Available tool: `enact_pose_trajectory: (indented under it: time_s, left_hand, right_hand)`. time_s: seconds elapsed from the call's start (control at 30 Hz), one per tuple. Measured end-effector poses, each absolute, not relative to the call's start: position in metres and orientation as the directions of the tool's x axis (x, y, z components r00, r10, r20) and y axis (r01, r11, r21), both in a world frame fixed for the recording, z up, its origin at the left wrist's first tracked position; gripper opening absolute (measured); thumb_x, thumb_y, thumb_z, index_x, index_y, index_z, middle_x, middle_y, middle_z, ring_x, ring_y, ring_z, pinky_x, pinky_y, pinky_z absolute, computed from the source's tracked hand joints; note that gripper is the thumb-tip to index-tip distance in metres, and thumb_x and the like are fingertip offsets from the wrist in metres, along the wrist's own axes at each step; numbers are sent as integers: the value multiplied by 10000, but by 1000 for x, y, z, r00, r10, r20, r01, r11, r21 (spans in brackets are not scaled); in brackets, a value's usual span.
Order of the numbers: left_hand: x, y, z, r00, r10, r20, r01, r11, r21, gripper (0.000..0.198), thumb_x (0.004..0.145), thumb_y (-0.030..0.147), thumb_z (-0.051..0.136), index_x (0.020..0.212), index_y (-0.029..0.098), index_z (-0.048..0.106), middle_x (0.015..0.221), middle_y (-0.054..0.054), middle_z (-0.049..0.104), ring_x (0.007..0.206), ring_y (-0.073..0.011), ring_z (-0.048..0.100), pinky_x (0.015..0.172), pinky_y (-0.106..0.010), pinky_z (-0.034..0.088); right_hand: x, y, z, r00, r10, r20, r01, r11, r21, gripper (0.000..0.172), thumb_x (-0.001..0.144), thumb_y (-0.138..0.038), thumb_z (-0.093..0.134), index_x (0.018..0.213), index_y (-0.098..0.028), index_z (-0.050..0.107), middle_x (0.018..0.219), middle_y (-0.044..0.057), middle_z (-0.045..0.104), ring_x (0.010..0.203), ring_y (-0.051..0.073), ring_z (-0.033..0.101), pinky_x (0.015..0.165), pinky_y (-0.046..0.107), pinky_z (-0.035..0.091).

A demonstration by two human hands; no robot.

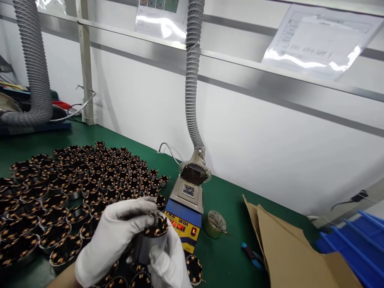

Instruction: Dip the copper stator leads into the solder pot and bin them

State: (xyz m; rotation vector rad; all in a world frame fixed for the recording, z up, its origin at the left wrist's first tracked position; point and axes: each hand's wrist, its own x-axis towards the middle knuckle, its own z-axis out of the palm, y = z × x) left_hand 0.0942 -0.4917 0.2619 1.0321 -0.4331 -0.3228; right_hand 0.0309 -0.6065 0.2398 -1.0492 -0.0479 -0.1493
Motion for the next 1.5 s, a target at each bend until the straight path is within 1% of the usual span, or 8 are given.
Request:
enact_pose_trajectory:
  time_s: [0.13,0.23,0.3,0.47,0.67,1.1,1.3,1.5]
  left_hand:
    - [108,-485,266,932,-269,244,-18,637,771,316,701,376,736,936,193,631,846,-30,631,824,-143,583,797,-191,477]
    - [108,-482,270,786,-515,342,104,655,749,510,715,464,704,1121,198,547,1126,-81,552,1071,-203,499,980,-280,386]
    - [103,-484,268,708,-640,297,182,572,800,474,731,455,690,1084,163,568,1094,-107,566,1046,-229,517,944,-300,422]
    - [99,-490,262,883,-438,170,158,616,771,274,757,355,688,926,155,609,879,-52,627,790,-146,589,704,-175,490]
    - [110,-475,273,825,-464,323,98,680,727,386,700,294,752,1043,215,591,1053,-42,591,1017,-174,531,895,-210,443]
    - [102,-488,267,868,-466,173,74,464,883,222,654,293,690,734,123,571,706,-33,569,678,-143,528,623,-212,438]
    - [100,-486,273,836,-520,176,137,509,849,386,620,261,765,948,168,585,946,-56,591,884,-182,552,807,-258,460]
    - [103,-484,264,872,-456,179,145,589,795,235,709,290,717,855,147,602,825,-47,614,764,-150,584,705,-205,483]
  right_hand:
    - [28,-605,232,915,-333,226,323,273,-906,630,503,-188,801,1087,-231,567,1089,62,609,1010,263,559,846,359,473]
    - [29,-608,222,843,-446,300,394,133,-910,593,480,-130,807,1022,-249,599,1149,48,580,1134,284,475,922,364,434]
    - [31,-608,215,836,-457,304,390,106,-915,488,511,-159,801,956,-254,624,1174,55,563,1178,304,430,941,387,423]
    - [33,-608,207,856,-430,288,351,73,-933,410,528,-204,805,897,-275,642,1154,53,571,1170,324,437,970,454,390]
    - [27,-612,214,750,-571,334,446,64,-892,467,512,-165,814,923,-283,626,1150,57,579,1149,333,455,884,464,455]
    - [25,-612,208,824,-501,266,362,105,-926,460,546,-238,805,972,-268,633,1134,62,595,1128,357,472,871,487,469]
    - [29,-617,207,816,-550,180,303,143,-942,400,603,-319,773,977,-268,639,1104,76,609,1093,347,506,861,502,475]
    - [34,-618,202,836,-489,249,349,124,-929,360,627,-308,761,966,-283,642,1122,80,596,1074,334,523,858,495,475]
